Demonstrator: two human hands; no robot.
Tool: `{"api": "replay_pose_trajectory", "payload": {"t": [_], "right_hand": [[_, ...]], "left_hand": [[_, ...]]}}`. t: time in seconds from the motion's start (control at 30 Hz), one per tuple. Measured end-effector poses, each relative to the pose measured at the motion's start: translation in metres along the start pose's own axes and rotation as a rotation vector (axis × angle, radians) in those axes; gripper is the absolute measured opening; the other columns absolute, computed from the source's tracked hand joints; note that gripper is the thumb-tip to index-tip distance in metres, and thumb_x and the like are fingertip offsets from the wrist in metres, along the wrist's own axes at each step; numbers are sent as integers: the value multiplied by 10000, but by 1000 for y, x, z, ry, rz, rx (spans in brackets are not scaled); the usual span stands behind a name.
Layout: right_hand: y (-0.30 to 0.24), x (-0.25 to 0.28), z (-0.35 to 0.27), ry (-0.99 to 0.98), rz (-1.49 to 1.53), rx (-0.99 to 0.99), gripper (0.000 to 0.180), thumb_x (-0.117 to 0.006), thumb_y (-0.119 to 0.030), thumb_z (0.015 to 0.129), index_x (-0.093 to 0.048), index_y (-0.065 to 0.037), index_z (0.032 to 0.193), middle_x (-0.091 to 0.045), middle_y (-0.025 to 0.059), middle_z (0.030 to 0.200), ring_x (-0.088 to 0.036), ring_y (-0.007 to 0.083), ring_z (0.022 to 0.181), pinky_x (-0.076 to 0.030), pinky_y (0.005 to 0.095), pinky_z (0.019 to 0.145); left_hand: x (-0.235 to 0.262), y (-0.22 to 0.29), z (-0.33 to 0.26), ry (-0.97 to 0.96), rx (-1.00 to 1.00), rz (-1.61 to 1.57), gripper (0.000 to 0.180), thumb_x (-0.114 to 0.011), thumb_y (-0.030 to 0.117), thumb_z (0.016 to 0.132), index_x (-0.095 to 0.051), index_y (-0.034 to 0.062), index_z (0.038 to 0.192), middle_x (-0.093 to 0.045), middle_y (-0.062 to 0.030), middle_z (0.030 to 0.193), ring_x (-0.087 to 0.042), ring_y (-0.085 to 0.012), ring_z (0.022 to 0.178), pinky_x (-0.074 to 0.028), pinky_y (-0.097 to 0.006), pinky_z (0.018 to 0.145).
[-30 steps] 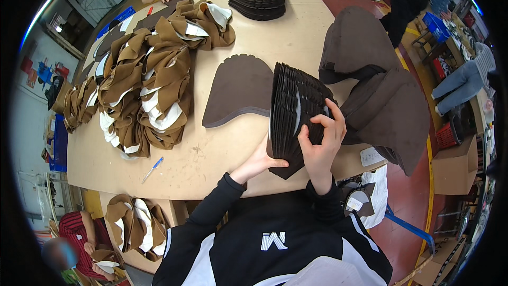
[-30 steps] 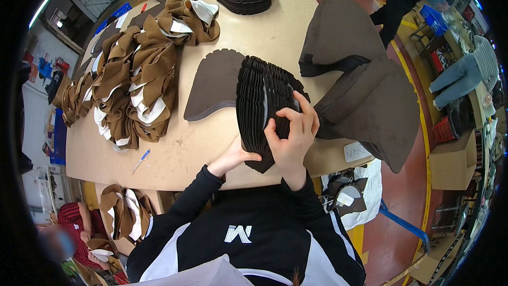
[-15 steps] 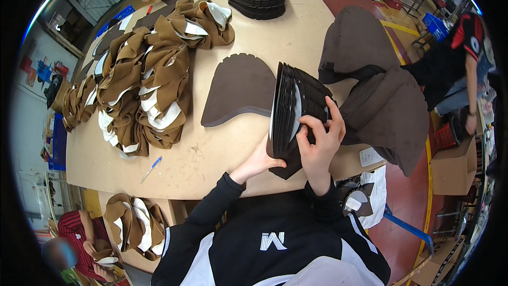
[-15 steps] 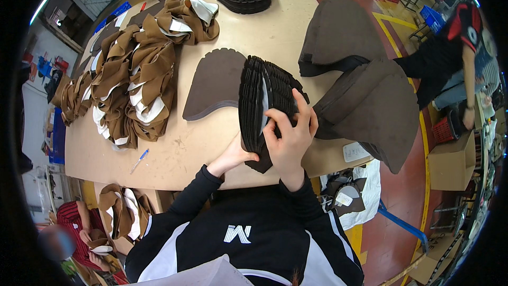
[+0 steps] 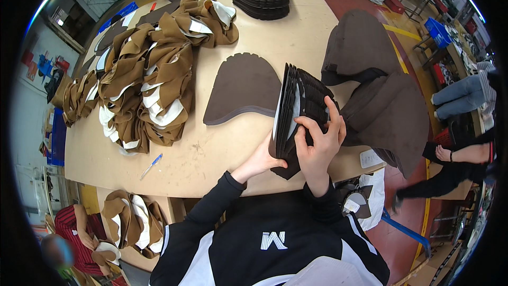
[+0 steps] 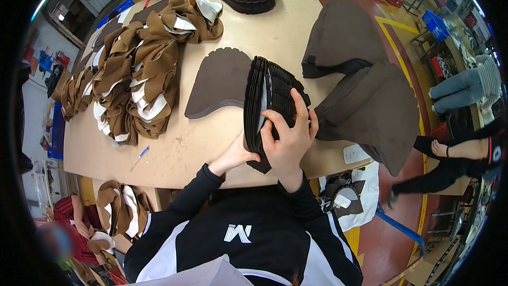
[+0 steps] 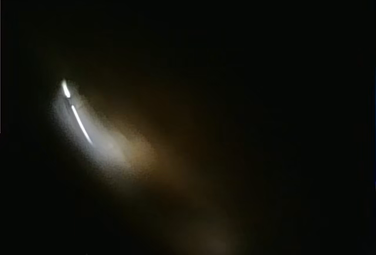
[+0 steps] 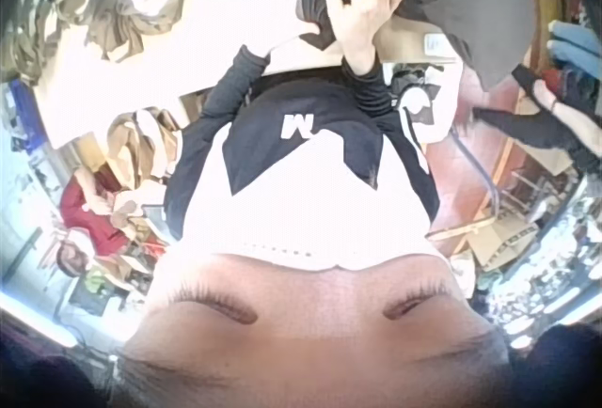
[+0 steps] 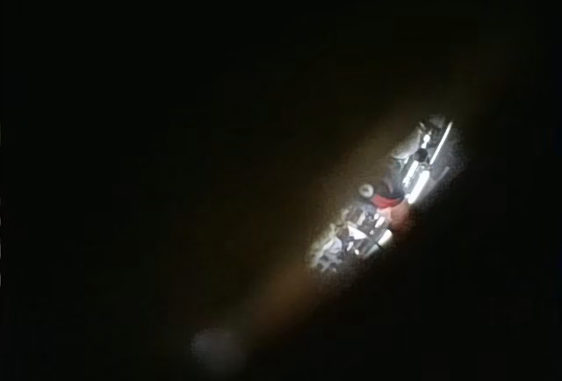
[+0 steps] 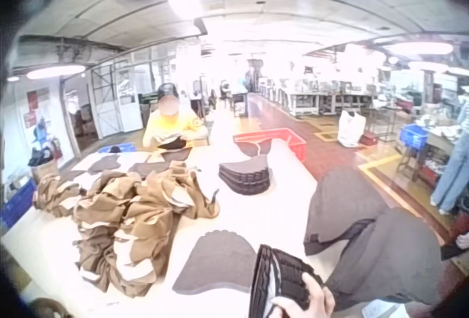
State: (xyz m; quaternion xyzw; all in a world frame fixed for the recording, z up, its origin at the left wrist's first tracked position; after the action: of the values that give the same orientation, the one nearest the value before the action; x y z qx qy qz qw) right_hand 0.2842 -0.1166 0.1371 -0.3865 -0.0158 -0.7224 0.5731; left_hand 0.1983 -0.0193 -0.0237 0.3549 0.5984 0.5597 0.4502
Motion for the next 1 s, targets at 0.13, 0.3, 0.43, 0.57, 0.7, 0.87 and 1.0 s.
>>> {"api": "replay_pose_trajectory", "payload": {"t": [0.13, 0.3, 0.43, 0.57, 0.7, 0.87, 1.0], "right_hand": [[-4, 5, 4, 4, 85, -22, 208, -776, -236, 670, -720, -195, 866, -526, 107, 1389, -581, 208, 1037, -319, 429, 1056], [-6, 5, 4, 4, 71, -45, 260, -801, -267, 629, -709, -192, 860, -528, 106, 1382, -576, 223, 1063, -324, 432, 1056], [-5, 3, 2, -8, 24, -92, 248, -762, -214, 620, -709, -193, 862, -526, 102, 1382, -572, 223, 1110, -331, 441, 1056], [-7, -2, 0, 6, -63, -49, 226, -716, -161, 636, -713, -192, 859, -521, 105, 1387, -559, 227, 1168, -326, 450, 1065], [-12, 0, 2, -6, -47, 1, 214, -711, -154, 647, -721, -195, 857, -517, 110, 1392, -544, 237, 1201, -314, 458, 1078], [-14, 3, 5, 3, 27, -22, 202, -733, -180, 637, -716, -194, 837, -516, 113, 1395, -542, 246, 1202, -312, 464, 1079], [-11, -1, 1, 19, -40, -27, 236, -741, -173, 635, -702, -197, 867, -517, 118, 1392, -540, 261, 1198, -328, 461, 1068]], "left_hand": [[0, 6, -2, 48, 17, 34, 1230, -920, 526, 562, -276, 5, 1471, -447, -108, 1401, -406, -214, 1327, -351, -369, 1100], [1, 6, -1, 40, 22, 39, 1228, -919, 527, 568, -270, 3, 1470, -451, -111, 1390, -406, -216, 1323, -351, -366, 1097], [-1, 8, -1, 51, 12, -1, 1197, -930, 469, 579, -280, 2, 1468, -467, -111, 1372, -422, -214, 1309, -356, -365, 1099], [1, -5, 1, -12, 3, 34, 1237, -945, 392, 580, -230, 12, 1515, -390, -147, 1485, -344, -252, 1404, -308, -390, 1143], [0, -6, 0, -2, 35, -3, 1249, -947, 396, 573, -225, 10, 1516, -370, -151, 1501, -323, -256, 1419, -296, -394, 1151], [0, -9, 0, 1, 47, -14, 1249, -953, 367, 569, -223, 7, 1516, -372, -150, 1501, -321, -256, 1420, -290, -391, 1156], [-2, 0, 1, -7, 10, 4, 1242, -957, 329, 572, -219, 9, 1519, -370, -156, 1504, -318, -259, 1424, -287, -389, 1159]]}}
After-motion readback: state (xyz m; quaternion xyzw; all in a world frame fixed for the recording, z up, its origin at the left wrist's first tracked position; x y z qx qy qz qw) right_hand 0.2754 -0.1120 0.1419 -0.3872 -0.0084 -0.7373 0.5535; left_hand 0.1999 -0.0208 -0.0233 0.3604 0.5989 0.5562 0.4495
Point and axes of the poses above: each hand's wrist, its own z-axis towards the middle knuckle, its own x-axis out of the back of the hand, y = z × x, the point moved 8 cm from there along z, towards the middle knuckle
